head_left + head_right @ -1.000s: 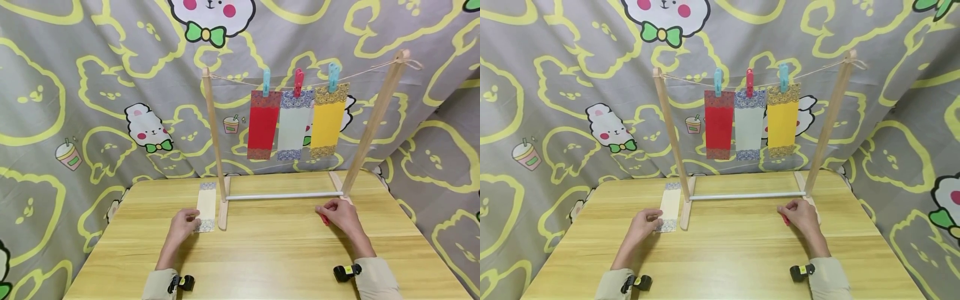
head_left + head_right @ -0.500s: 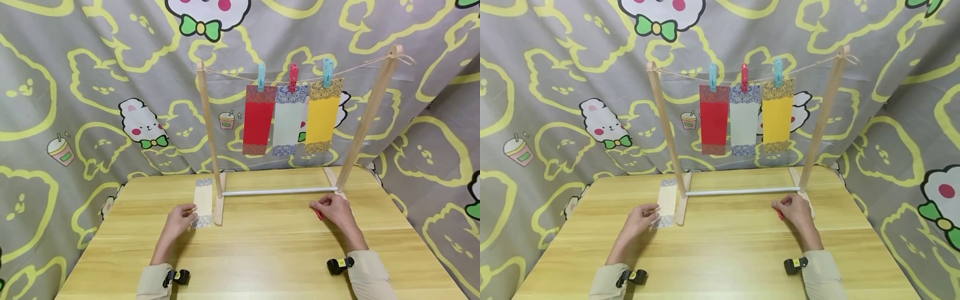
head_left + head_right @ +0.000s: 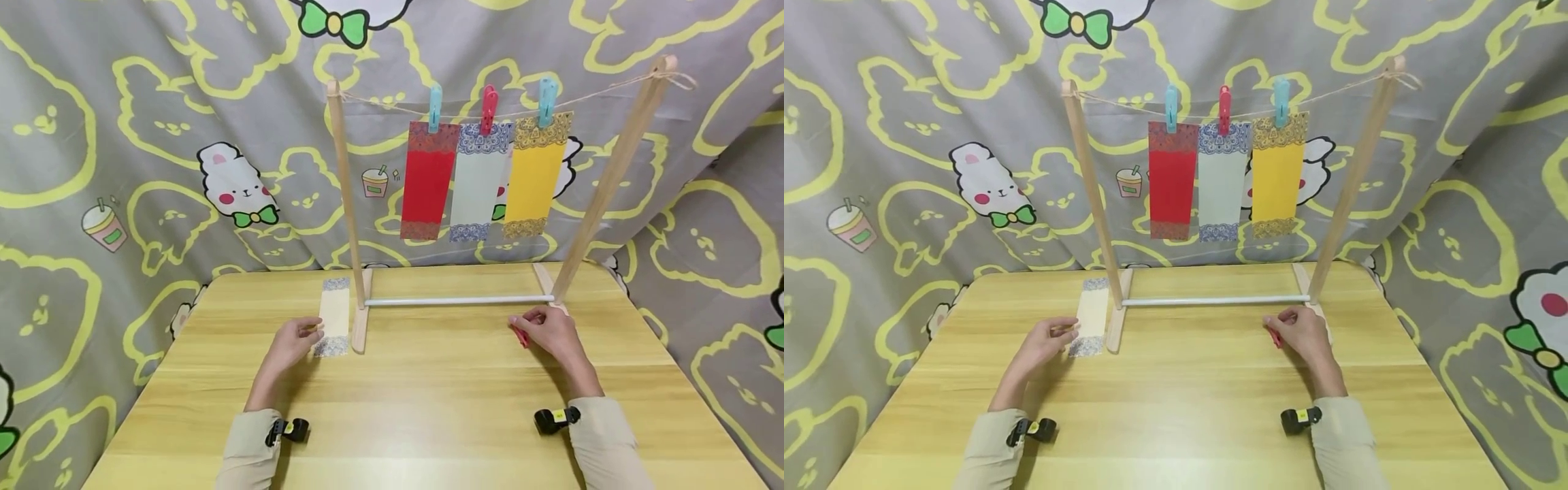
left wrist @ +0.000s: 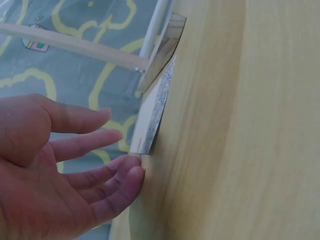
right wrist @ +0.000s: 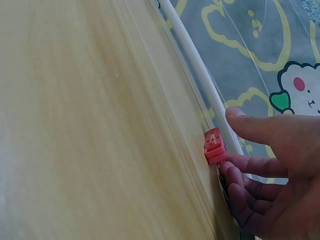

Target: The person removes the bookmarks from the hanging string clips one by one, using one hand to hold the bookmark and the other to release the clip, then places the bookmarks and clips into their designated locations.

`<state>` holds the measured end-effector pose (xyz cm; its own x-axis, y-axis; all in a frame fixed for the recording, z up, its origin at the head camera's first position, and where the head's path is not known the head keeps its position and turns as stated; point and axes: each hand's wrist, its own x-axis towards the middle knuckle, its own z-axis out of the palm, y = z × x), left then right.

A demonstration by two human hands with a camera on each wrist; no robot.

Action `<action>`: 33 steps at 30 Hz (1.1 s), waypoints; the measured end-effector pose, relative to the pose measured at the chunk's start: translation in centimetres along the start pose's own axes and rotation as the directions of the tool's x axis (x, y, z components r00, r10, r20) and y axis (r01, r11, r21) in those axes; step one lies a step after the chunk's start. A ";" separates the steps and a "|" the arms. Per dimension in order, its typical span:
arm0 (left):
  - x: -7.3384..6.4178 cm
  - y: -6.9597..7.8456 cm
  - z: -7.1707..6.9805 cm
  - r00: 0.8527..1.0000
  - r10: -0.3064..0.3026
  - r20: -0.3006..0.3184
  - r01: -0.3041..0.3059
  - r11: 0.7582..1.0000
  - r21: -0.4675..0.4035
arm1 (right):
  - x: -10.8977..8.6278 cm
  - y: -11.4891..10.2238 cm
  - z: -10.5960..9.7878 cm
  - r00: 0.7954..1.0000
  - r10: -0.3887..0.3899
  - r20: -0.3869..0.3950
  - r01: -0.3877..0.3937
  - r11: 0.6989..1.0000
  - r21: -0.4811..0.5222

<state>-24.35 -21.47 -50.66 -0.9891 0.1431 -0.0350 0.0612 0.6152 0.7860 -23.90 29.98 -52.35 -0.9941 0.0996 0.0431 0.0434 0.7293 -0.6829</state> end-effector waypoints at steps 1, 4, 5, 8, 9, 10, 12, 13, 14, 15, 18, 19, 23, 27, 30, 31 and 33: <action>0.0 0.0 -0.1 1.000 -0.002 0.002 0.002 1.000 -0.003 | 0.0 0.0 0.0 1.000 0.002 0.001 -0.002 1.000 -0.004; -0.1 0.1 -0.3 1.000 -0.001 0.004 0.001 1.000 -0.019 | -0.1 0.0 0.0 1.000 0.006 0.011 -0.007 1.000 0.007; -0.1 0.2 -0.4 1.000 0.000 0.000 0.000 1.000 -0.023 | -0.2 0.0 -0.1 1.000 0.009 0.016 -0.009 1.000 0.015; -0.2 0.5 -0.6 1.000 -0.006 -0.022 0.005 0.999 -0.032 | -0.4 0.1 -0.3 0.999 0.011 0.033 -0.011 1.000 0.029; -0.3 0.6 -0.6 1.000 -0.007 -0.031 0.006 0.999 -0.033 | -0.4 0.2 -0.3 0.999 0.014 0.038 -0.015 0.999 0.033; -0.4 0.7 -0.7 0.999 -0.009 -0.039 0.008 0.999 -0.033 | -0.5 0.2 -0.4 0.999 0.017 0.043 -0.018 0.999 0.033; -0.5 0.9 -0.7 0.998 -0.010 -0.061 0.008 0.999 -0.037 | -0.5 0.2 -0.6 0.998 0.019 0.052 -0.020 0.999 0.031; -0.5 1.0 -0.7 0.997 -0.011 -0.076 0.008 0.999 -0.038 | -0.6 0.1 -0.7 0.998 0.022 0.054 -0.023 0.999 0.030; -0.6 1.2 -0.7 0.996 -0.008 -0.093 0.004 0.999 -0.044 | -0.6 0.1 -0.8 0.998 0.023 0.058 -0.025 0.999 0.035; -0.5 1.3 -0.7 0.994 -0.006 -0.112 0.001 0.999 -0.048 | -0.5 0.1 -1.0 0.998 0.023 0.057 -0.025 0.999 0.036; -0.5 1.9 -0.8 0.984 0.016 -0.179 -0.026 0.998 -0.050 | -0.7 -0.1 -1.5 0.998 0.030 0.059 -0.031 0.999 0.027; -0.5 2.1 -0.9 0.979 0.023 -0.201 -0.034 0.998 -0.053 | -0.7 -0.3 -1.8 0.998 0.034 0.056 -0.035 0.999 0.018; -0.6 3.3 -1.2 0.962 0.061 -0.265 -0.077 0.996 -0.048 | -1.0 -0.9 -2.9 1.000 0.024 0.010 -0.024 1.000 -0.003; -0.8 4.5 -1.1 0.941 0.117 -0.318 -0.133 0.991 -0.029 | -1.4 -1.4 -3.6 0.997 -0.025 -0.075 0.025 1.000 0.003; -1.1 5.4 -0.9 0.921 0.157 -0.358 -0.176 0.984 -0.020 | -1.6 -1.7 -3.6 0.989 -0.084 -0.124 0.085 0.996 0.002; -1.2 5.7 -0.9 0.913 0.172 -0.369 -0.193 0.981 -0.023 | -1.7 -1.8 -3.6 0.985 -0.102 -0.138 0.104 0.995 0.002; -1.3 6.4 -0.7 0.898 0.207 -0.388 -0.240 0.970 -0.037 | -1.9 -2.2 -3.6 0.978 -0.132 -0.163 0.135 0.991 0.005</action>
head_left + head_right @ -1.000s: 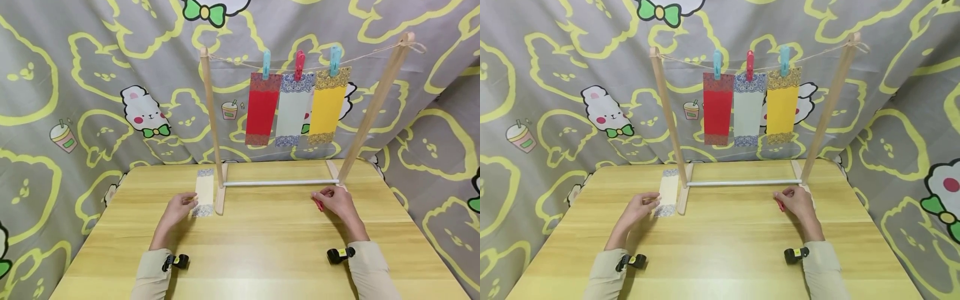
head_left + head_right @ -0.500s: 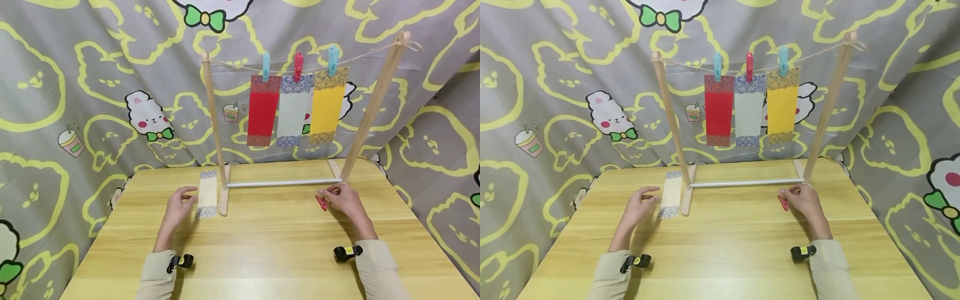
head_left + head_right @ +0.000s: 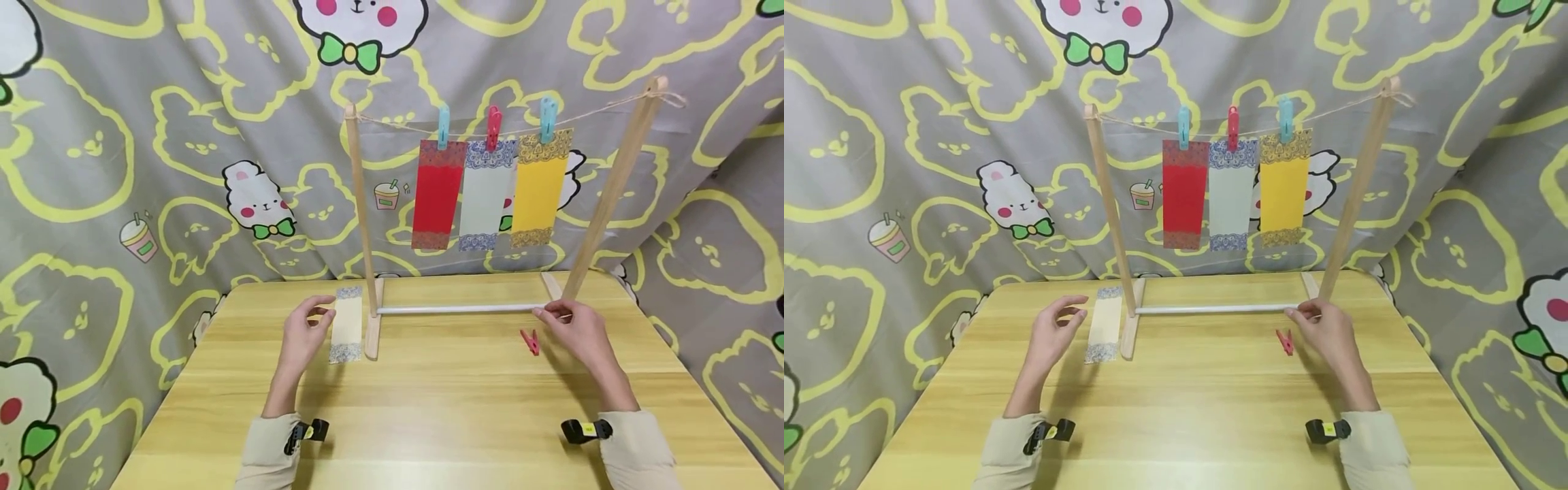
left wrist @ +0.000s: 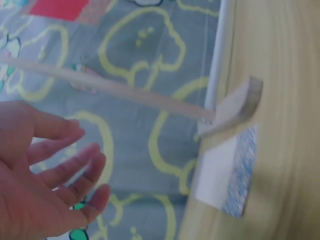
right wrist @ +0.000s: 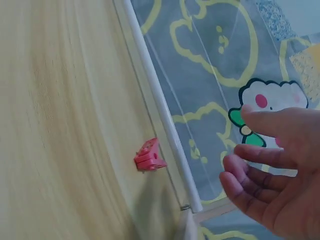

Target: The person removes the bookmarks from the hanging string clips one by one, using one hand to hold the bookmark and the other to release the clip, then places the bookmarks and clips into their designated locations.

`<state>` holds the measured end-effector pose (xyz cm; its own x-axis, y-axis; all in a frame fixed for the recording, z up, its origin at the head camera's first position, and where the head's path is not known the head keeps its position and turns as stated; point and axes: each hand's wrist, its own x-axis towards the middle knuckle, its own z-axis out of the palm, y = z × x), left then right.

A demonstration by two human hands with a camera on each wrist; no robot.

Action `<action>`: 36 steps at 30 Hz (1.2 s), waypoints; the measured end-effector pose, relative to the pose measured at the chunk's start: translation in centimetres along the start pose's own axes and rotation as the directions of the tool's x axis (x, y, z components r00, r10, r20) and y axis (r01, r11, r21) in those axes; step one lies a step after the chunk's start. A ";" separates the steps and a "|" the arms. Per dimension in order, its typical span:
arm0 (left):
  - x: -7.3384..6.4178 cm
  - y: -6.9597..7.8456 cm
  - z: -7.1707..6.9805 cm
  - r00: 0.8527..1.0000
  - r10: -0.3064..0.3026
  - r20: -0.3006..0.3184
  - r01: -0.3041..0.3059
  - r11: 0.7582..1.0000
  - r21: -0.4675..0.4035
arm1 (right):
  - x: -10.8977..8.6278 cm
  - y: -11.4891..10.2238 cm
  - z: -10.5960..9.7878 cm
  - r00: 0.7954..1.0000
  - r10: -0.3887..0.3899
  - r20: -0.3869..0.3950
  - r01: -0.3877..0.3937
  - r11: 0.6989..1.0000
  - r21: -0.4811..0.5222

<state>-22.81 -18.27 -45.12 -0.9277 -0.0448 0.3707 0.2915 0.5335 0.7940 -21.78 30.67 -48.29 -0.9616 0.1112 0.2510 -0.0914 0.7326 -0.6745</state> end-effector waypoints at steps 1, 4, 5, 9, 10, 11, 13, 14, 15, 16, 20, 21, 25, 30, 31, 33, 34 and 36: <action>0.1 0.3 0.2 1.000 0.022 -0.004 -0.022 1.000 -0.018 | -0.1 -0.2 -0.1 1.000 -0.015 -0.014 0.015 1.000 0.002; 0.4 1.4 0.8 0.995 0.096 -0.006 -0.097 0.993 -0.072 | -0.2 -1.0 -0.5 0.997 -0.052 -0.057 0.052 0.999 0.002; 0.6 1.8 1.0 0.994 0.114 -0.004 -0.114 0.989 -0.090 | -0.2 -1.2 -0.6 0.995 -0.068 -0.069 0.068 0.998 0.000; 1.0 2.8 1.6 0.988 0.154 0.004 -0.152 0.979 -0.138 | -0.4 -1.9 -0.7 0.987 -0.130 -0.097 0.130 0.992 -0.003; 1.0 3.0 1.7 0.988 0.156 0.006 -0.153 0.976 -0.153 | -0.4 -2.0 -0.7 0.985 -0.141 -0.100 0.142 0.990 0.000; 1.1 3.1 1.8 0.987 0.158 0.008 -0.154 0.974 -0.165 | -0.4 -2.1 -0.7 0.983 -0.152 -0.102 0.153 0.988 0.004; 1.1 3.2 2.1 0.987 0.163 0.011 -0.158 0.969 -0.190 | -0.5 -2.3 -0.7 0.980 -0.167 -0.111 0.171 0.985 0.022; 1.1 3.2 2.2 0.986 0.165 0.012 -0.159 0.967 -0.201 | -0.5 -2.4 -0.7 0.977 -0.178 -0.119 0.183 0.983 0.032; 1.2 3.2 2.4 0.986 0.166 0.014 -0.159 0.964 -0.213 | -0.5 -2.5 -0.8 0.973 -0.192 -0.126 0.198 0.979 0.044; 1.2 3.1 2.5 0.986 0.167 0.015 -0.160 0.962 -0.222 | -0.4 -2.5 -0.8 0.969 -0.206 -0.135 0.215 0.975 0.052; 1.0 3.1 2.9 0.986 0.168 0.014 -0.159 0.956 -0.245 | -0.2 -3.0 -0.8 0.945 -0.275 -0.177 0.290 0.955 0.064; 1.0 3.2 2.9 0.985 0.170 0.012 -0.162 0.955 -0.250 | -0.2 -3.1 -0.8 0.941 -0.286 -0.183 0.302 0.951 0.064; 1.0 3.3 3.2 0.983 0.183 0.003 -0.176 0.948 -0.267 | -0.1 -3.7 -0.8 0.931 -0.302 -0.203 0.320 0.945 0.064; 1.1 4.3 3.5 0.980 0.197 -0.015 -0.192 0.934 -0.302 | 0.0 -4.5 -1.0 0.927 -0.304 -0.220 0.322 0.945 0.051; 1.1 4.5 3.6 0.980 0.200 -0.022 -0.197 0.932 -0.306 | 0.0 -4.6 -1.1 0.925 -0.308 -0.222 0.326 0.944 0.048; 1.1 5.0 3.8 0.980 0.196 -0.028 -0.195 0.929 -0.316 | 0.1 -5.0 -1.2 0.921 -0.316 -0.228 0.335 0.941 0.050; 1.1 5.4 3.8 0.980 0.198 -0.030 -0.197 0.925 -0.324 | 0.1 -5.1 -1.2 0.918 -0.320 -0.232 0.340 0.939 0.050; 1.2 5.9 3.9 0.979 0.203 -0.035 -0.203 0.919 -0.338 | 0.3 -5.5 -1.3 0.911 -0.333 -0.243 0.354 0.934 0.048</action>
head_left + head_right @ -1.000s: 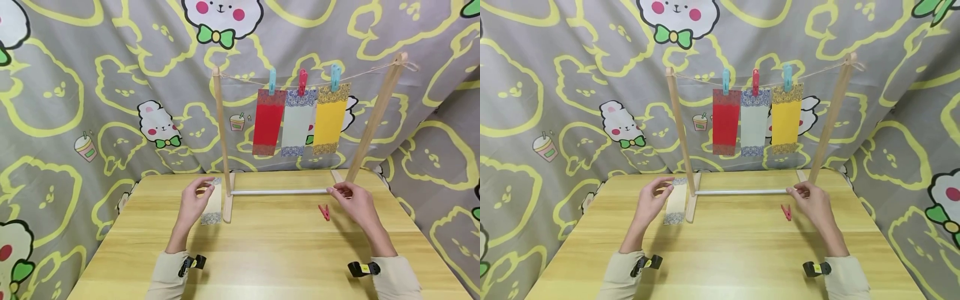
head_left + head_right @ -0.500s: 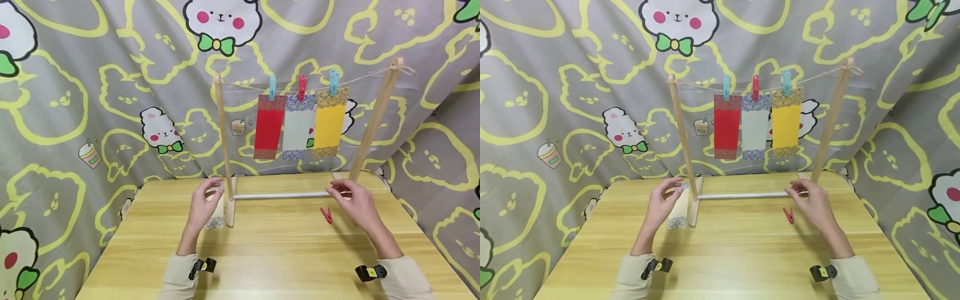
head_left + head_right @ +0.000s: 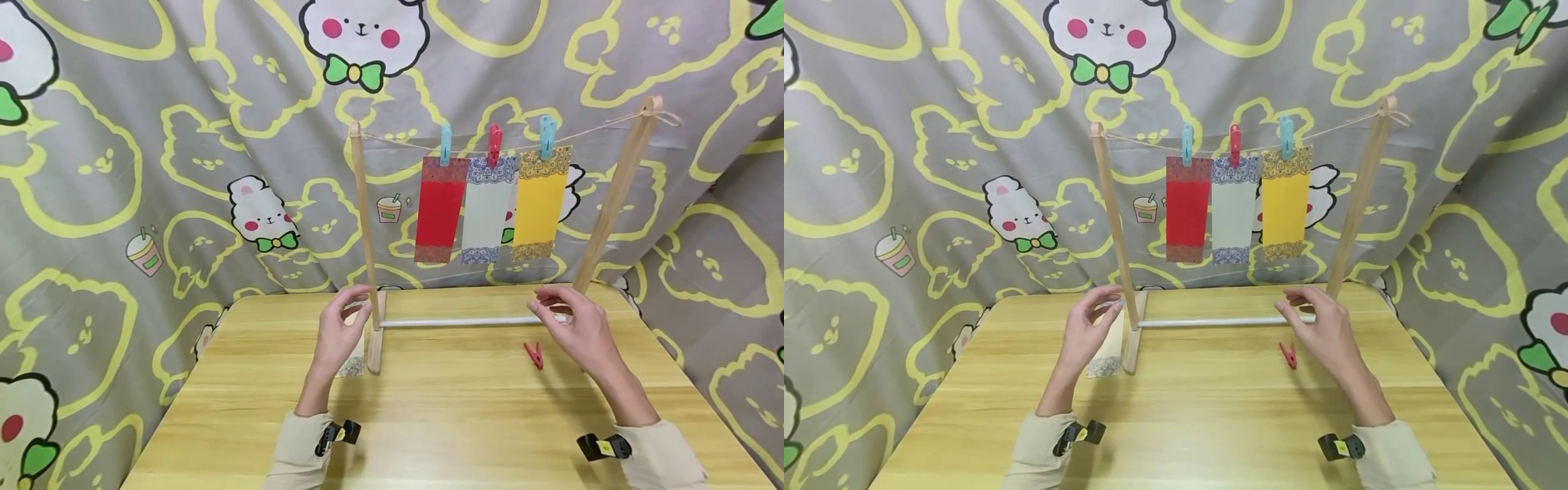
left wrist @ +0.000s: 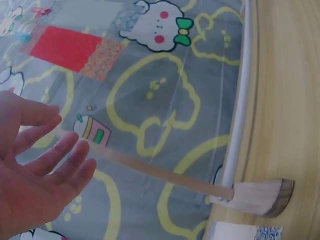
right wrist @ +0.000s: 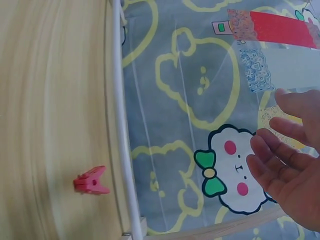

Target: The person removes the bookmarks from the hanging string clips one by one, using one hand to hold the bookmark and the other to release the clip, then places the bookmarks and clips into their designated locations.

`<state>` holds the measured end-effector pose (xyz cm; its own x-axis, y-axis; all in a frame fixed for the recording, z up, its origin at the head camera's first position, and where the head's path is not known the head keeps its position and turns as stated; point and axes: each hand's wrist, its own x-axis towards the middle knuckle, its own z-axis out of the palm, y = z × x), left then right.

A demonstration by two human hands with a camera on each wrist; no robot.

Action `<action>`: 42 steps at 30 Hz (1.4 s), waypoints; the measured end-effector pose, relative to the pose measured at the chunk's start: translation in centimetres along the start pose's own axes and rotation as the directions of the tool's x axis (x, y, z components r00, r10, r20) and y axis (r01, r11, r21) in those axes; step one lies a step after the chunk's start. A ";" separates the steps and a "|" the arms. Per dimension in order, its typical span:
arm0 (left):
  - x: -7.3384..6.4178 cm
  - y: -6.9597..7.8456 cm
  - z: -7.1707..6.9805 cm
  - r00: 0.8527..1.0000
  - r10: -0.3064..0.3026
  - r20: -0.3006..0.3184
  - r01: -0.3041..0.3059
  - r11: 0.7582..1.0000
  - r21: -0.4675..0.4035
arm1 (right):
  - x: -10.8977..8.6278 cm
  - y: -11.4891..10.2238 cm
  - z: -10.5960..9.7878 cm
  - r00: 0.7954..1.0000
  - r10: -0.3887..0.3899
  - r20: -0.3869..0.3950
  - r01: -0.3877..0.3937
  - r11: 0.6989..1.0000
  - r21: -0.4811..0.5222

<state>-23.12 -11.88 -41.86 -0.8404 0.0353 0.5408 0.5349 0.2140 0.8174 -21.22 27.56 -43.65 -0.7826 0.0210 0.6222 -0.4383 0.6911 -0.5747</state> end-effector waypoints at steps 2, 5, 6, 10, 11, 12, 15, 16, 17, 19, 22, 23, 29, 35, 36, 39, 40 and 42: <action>0.1 1.1 0.2 1.000 0.004 0.009 -0.004 1.000 -0.019 | 0.2 -0.2 0.0 1.000 -0.014 -0.011 0.014 1.000 0.001; 0.3 2.4 0.4 1.000 0.008 0.029 -0.008 1.000 -0.022 | 0.4 -0.5 0.0 0.999 -0.040 -0.027 0.040 0.999 0.002; 0.3 2.6 0.5 0.999 0.009 0.033 -0.008 1.000 -0.018 | 0.5 -0.6 0.0 0.998 -0.046 -0.029 0.047 0.999 0.004; 0.5 2.7 0.8 0.999 0.014 0.034 -0.014 1.000 -0.020 | 0.7 -0.9 -0.1 0.996 -0.078 -0.041 0.078 0.997 -0.001; 0.5 2.6 0.9 0.999 0.016 0.031 -0.015 1.000 -0.020 | 0.7 -1.0 -0.1 0.995 -0.087 -0.044 0.087 0.996 -0.002; 0.6 2.6 1.1 0.999 0.021 0.028 -0.020 0.999 -0.025 | 0.9 -1.1 -0.1 0.994 -0.096 -0.049 0.096 0.995 -0.004; 0.8 2.7 1.4 0.999 0.037 0.012 -0.037 0.999 -0.038 | 1.4 -1.4 -0.1 0.992 -0.115 -0.056 0.115 0.993 0.003; 0.8 2.7 1.5 0.999 0.043 0.005 -0.043 0.998 -0.042 | 1.5 -1.6 -0.1 0.991 -0.117 -0.057 0.118 0.993 0.006; 0.9 2.8 1.6 0.999 0.045 -0.002 -0.045 0.998 -0.043 | 1.7 -1.7 -0.1 0.991 -0.118 -0.058 0.119 0.993 0.009; 1.1 2.8 1.7 0.998 0.053 -0.015 -0.054 0.997 -0.050 | 1.9 -1.8 -0.1 0.992 -0.114 -0.056 0.115 0.993 0.017; 1.2 2.9 1.8 0.998 0.060 -0.032 -0.062 0.996 -0.058 | 1.9 -2.0 0.0 0.993 -0.108 -0.051 0.110 0.994 0.022; 1.2 2.9 1.9 0.997 0.064 -0.038 -0.066 0.996 -0.060 | 1.9 -2.1 0.0 0.993 -0.109 -0.048 0.110 0.994 0.023; 1.9 2.8 2.2 0.996 0.081 -0.041 -0.085 0.991 -0.106 | 2.3 -2.4 0.2 0.990 -0.130 -0.053 0.132 0.990 0.040; 2.3 2.8 2.5 0.997 0.073 0.003 -0.072 0.990 -0.120 | 2.8 -3.1 0.3 0.984 -0.163 -0.079 0.168 0.984 0.066; 2.4 2.8 2.5 0.997 0.072 0.003 -0.072 0.990 -0.125 | 2.9 -3.3 0.4 0.983 -0.166 -0.083 0.172 0.982 0.076; 2.6 2.8 2.6 0.997 0.073 0.004 -0.072 0.986 -0.154 | 3.1 -3.8 0.7 0.982 -0.167 -0.091 0.177 0.978 0.113; 2.6 2.8 2.6 0.997 0.073 0.007 -0.071 0.984 -0.164 | 3.2 -4.0 0.8 0.982 -0.164 -0.092 0.175 0.976 0.127; 2.7 2.7 2.7 0.998 0.069 0.011 -0.066 0.983 -0.172 | 3.3 -4.4 1.0 0.984 -0.157 -0.088 0.169 0.974 0.153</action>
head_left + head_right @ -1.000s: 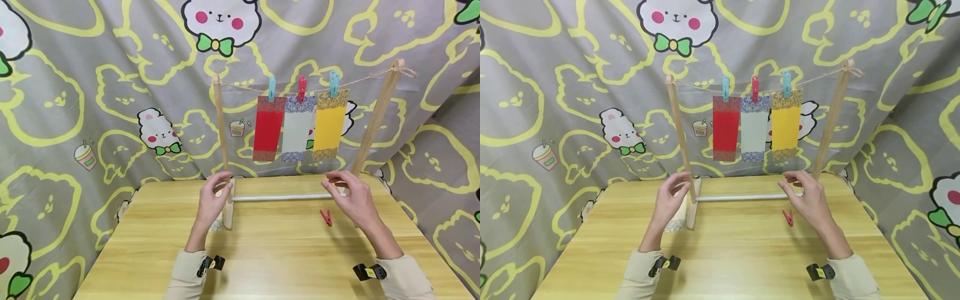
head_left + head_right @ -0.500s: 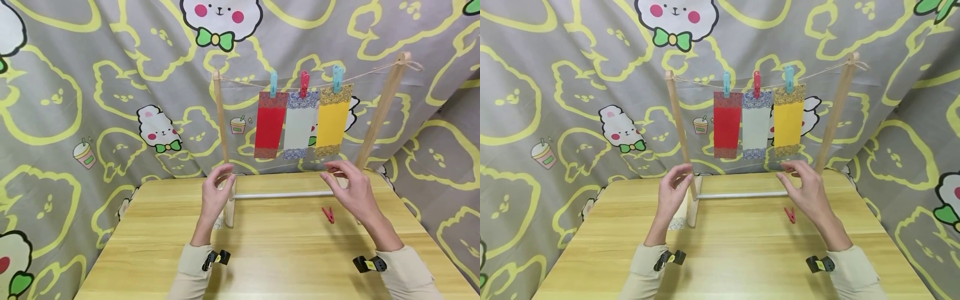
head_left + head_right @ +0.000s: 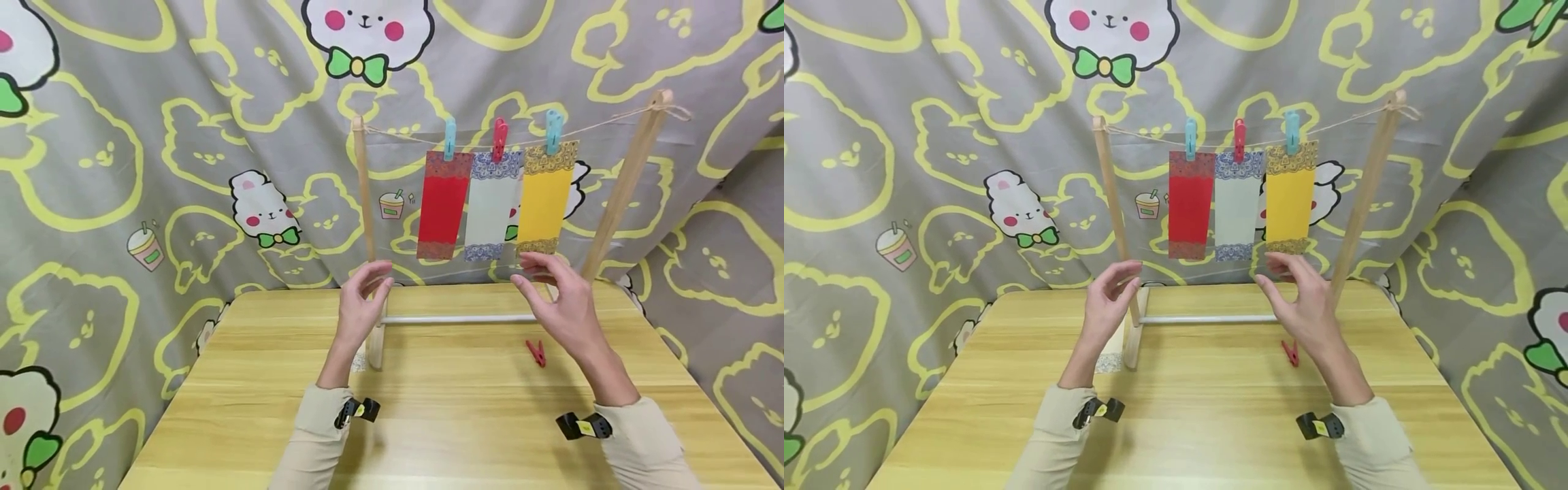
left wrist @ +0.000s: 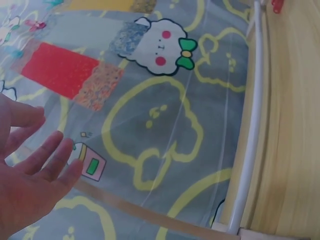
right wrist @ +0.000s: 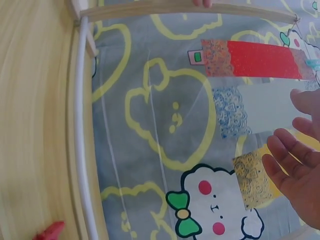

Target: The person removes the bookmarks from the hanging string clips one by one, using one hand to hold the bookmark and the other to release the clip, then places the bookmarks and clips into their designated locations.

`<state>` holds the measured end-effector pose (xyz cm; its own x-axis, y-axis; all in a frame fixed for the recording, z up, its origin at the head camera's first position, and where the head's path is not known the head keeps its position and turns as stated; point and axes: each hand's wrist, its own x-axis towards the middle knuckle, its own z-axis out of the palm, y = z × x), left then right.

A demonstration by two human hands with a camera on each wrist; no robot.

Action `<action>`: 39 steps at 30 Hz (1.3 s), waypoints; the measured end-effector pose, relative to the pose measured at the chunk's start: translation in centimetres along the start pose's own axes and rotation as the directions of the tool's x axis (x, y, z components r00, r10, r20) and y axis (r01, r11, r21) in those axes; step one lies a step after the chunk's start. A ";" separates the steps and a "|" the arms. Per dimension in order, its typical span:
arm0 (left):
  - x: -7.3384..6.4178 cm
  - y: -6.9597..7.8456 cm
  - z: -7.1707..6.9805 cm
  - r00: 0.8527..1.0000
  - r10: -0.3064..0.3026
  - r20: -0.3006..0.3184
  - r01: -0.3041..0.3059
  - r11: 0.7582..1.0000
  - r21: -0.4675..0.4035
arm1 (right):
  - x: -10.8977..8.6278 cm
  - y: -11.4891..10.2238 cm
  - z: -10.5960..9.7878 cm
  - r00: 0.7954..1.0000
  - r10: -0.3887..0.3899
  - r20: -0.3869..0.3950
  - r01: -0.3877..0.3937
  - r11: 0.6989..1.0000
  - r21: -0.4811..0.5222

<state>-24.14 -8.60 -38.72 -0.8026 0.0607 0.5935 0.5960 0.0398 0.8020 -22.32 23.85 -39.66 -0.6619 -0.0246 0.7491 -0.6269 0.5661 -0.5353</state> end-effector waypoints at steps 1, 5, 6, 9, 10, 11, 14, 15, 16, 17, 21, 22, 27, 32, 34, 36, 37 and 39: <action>0.0 0.0 0.0 1.000 0.000 0.001 0.000 1.000 0.000 | 0.1 -0.2 0.1 1.000 0.002 0.003 -0.002 1.000 0.005; 0.2 0.0 0.3 1.000 0.005 -0.013 -0.005 1.000 0.015 | 0.5 -0.6 0.5 1.000 0.004 0.007 -0.004 1.000 0.003; 0.3 0.0 0.4 1.000 0.008 -0.016 -0.008 1.000 0.020 | 0.6 -0.7 0.5 1.000 0.002 0.003 -0.002 1.000 -0.001; 0.5 0.1 0.7 1.000 0.017 -0.016 -0.017 0.999 0.028 | 0.8 -0.9 0.7 1.000 -0.015 -0.007 0.015 1.000 -0.008; 0.6 0.1 0.8 1.000 0.019 -0.012 -0.019 0.999 0.030 | 0.9 -0.9 0.8 1.000 -0.023 -0.011 0.022 1.000 -0.009; 0.7 0.1 0.9 1.000 0.021 -0.007 -0.021 0.999 0.031 | 0.9 -1.0 0.8 0.999 -0.031 -0.013 0.030 0.999 -0.011; 0.9 0.2 1.1 1.000 0.016 -0.003 -0.016 0.999 0.035 | 1.2 -1.1 1.0 0.998 -0.056 -0.019 0.056 0.998 -0.020; 1.0 0.2 1.1 1.000 0.013 -0.003 -0.013 0.999 0.036 | 1.3 -1.2 1.1 0.998 -0.064 -0.020 0.063 0.998 -0.026; 1.0 0.2 1.2 1.000 0.011 -0.004 -0.011 0.999 0.035 | 1.4 -1.2 1.1 0.997 -0.071 -0.020 0.070 0.997 -0.032; 1.1 0.2 1.2 1.000 0.009 -0.005 -0.008 0.999 0.033 | 1.5 -1.3 1.1 0.997 -0.078 -0.017 0.078 0.996 -0.040; 1.4 -1.6 1.4 1.000 0.010 -0.013 -0.010 1.000 0.029 | 2.1 -1.2 1.2 0.995 -0.104 -0.006 0.103 0.992 -0.069; 1.5 -2.1 1.4 1.000 0.016 -0.018 -0.015 1.000 0.027 | 2.2 -1.2 1.2 0.994 -0.109 -0.003 0.108 0.991 -0.073; 1.5 -3.3 1.7 0.998 0.037 -0.044 -0.036 0.999 0.025 | 2.8 -1.4 1.1 0.993 -0.119 0.008 0.119 0.989 -0.086; 1.6 -3.4 2.1 0.998 0.041 -0.047 -0.040 0.999 0.020 | 3.5 -2.0 0.9 0.989 -0.147 0.014 0.147 0.984 -0.097; 1.8 -3.4 2.2 0.998 0.050 -0.041 -0.049 0.998 0.027 | 3.9 -2.3 0.8 0.986 -0.169 0.008 0.169 0.981 -0.093; 2.0 -3.3 2.4 0.998 0.058 -0.033 -0.057 0.998 0.035 | 4.3 -2.6 0.7 0.981 -0.192 0.004 0.191 0.977 -0.090; 2.1 -3.2 2.4 0.998 0.063 -0.029 -0.062 0.997 0.037 | 4.6 -2.7 0.7 0.980 -0.201 0.004 0.201 0.975 -0.092; 2.3 -3.2 2.6 0.997 0.070 -0.023 -0.069 0.997 0.046 | 4.9 -3.0 0.6 0.976 -0.218 0.007 0.218 0.971 -0.095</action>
<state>-27.83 -6.04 -40.04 -0.7590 0.0401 0.6498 0.6507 0.0817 0.7550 -23.95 21.51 -34.62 -0.5123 -0.1535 0.8450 -0.7139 0.6230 -0.3197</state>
